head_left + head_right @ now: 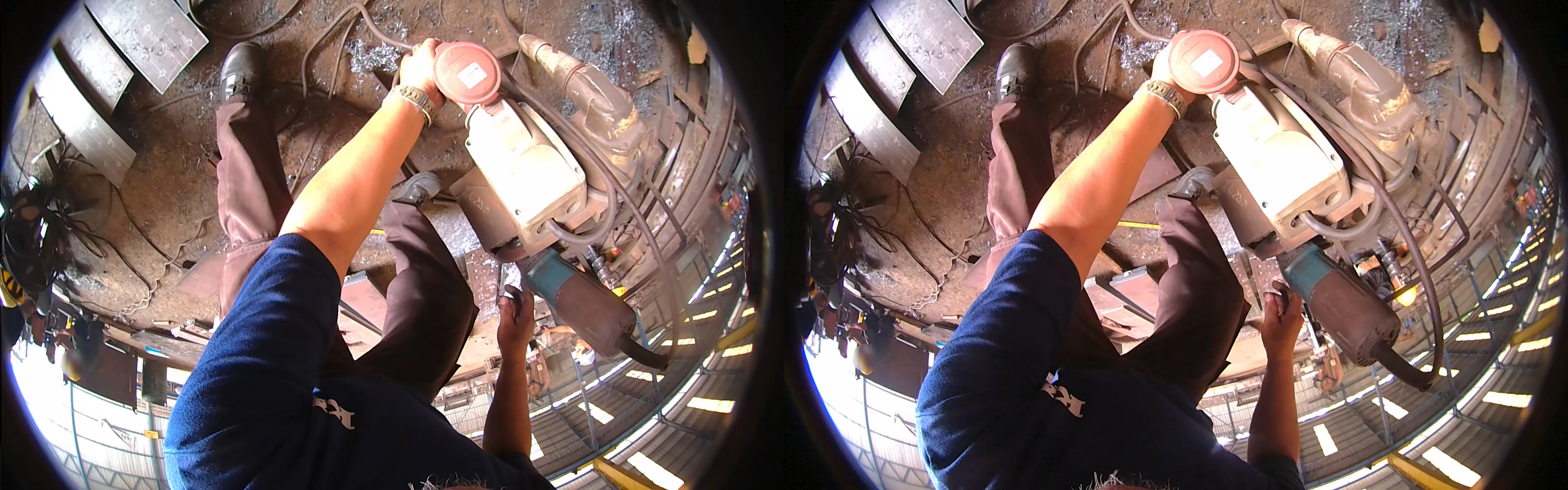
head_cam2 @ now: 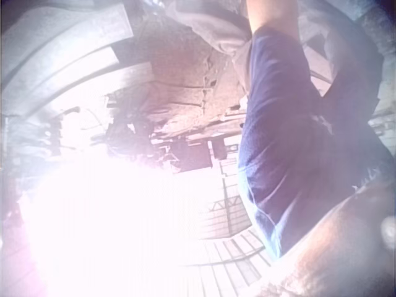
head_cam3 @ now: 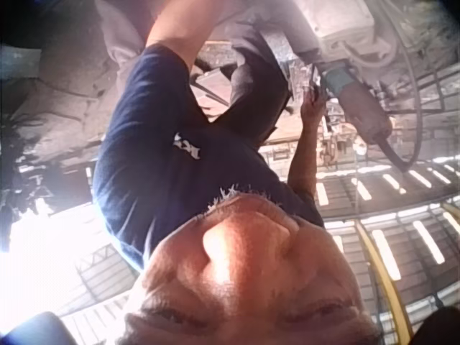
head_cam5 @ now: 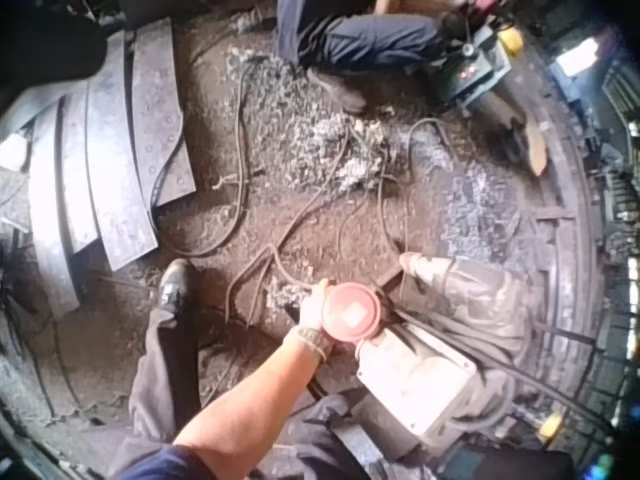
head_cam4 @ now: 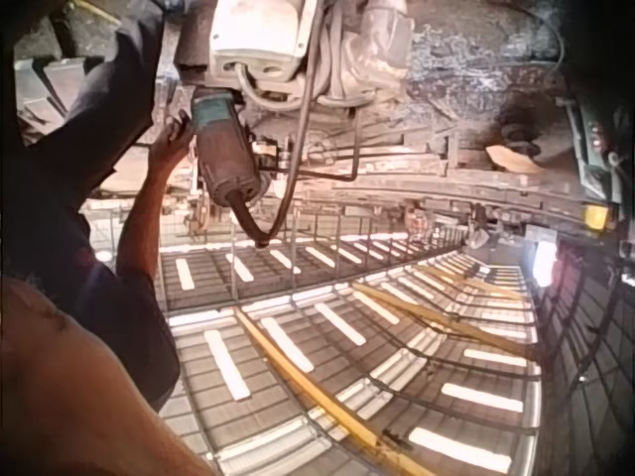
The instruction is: The person walks through a metal fabrication workshop, picks up a power cord, plugs it into a welding machine, and then picks up a welding torch and a metal rod. The person moves around the workspace while handling these items.
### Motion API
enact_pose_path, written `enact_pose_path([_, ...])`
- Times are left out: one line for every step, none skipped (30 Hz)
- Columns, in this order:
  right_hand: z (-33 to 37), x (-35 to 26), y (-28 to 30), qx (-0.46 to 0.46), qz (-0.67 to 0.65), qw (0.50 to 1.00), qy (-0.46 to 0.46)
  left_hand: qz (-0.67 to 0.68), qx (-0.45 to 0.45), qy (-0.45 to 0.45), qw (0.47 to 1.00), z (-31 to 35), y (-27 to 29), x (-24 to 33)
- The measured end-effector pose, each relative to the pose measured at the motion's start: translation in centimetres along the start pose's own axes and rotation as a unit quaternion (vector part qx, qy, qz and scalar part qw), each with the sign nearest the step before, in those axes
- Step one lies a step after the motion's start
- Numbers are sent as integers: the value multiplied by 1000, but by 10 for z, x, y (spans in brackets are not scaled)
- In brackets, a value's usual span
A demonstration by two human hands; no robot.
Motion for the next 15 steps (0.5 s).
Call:
enact_pose_path([0,5,0,0,-6,1000,-7,-10,0,-3,1000,1,1,-1])
enact_pose_path([0,9,0,0,-12,1000,-13,-21,1,-7,1000,1,3,-2])
enact_pose_path([1,12,0,-1,-18,1000,-19,-31,1,-11,999,2,5,-3])
enact_pose_path([0,12,-1,-5,-27,999,-22,-31,4,-9,999,1,7,-4])
enact_pose_path([0,12,-2,-9,-36,999,-25,-32,7,-8,999,0,9,-5])
enact_pose_path([0,12,-3,-13,-45,998,-28,-32,9,-6,999,-1,11,-5])
enact_pose_path([1,16,-3,-20,-44,998,-32,-48,-1,-16,999,1,9,-2])
enact_pose_path([2,23,-2,-27,-42,998,-36,-63,-11,-25,998,2,5,2])
enact_pose_path([3,26,-1,-34,-40,998,-40,-79,-21,-35,996,4,2,5])
enact_pose_path([2,26,-2,-35,-38,998,-39,-75,-8,-30,997,5,2,6])
enact_pose_path([2,26,-2,-36,-37,998,-37,-71,5,-26,997,6,0,6])
enact_pose_path([2,26,-2,-37,-35,998,-36,-67,18,-21,997,7,0,6])
enact_pose_path([1,27,-2,-40,-32,998,-34,-55,8,-10,998,9,-2,6])
enact_pose_path([0,27,-2,-43,-29,998,-33,-43,-2,1,999,12,-3,6])
enact_pose_path([-1,28,-2,-46,-26,998,-32,-31,-13,13,999,15,-4,6])
Point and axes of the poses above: each hand's wrist, its own z-axis away from the middle knuckle, its own y-axis out of the back of the hand, x = y × z, the point moved 4 cm from there along -z, towards the middle knuckle, and after that the axes turned 15 degrees about -z, right-handed, at the moved point
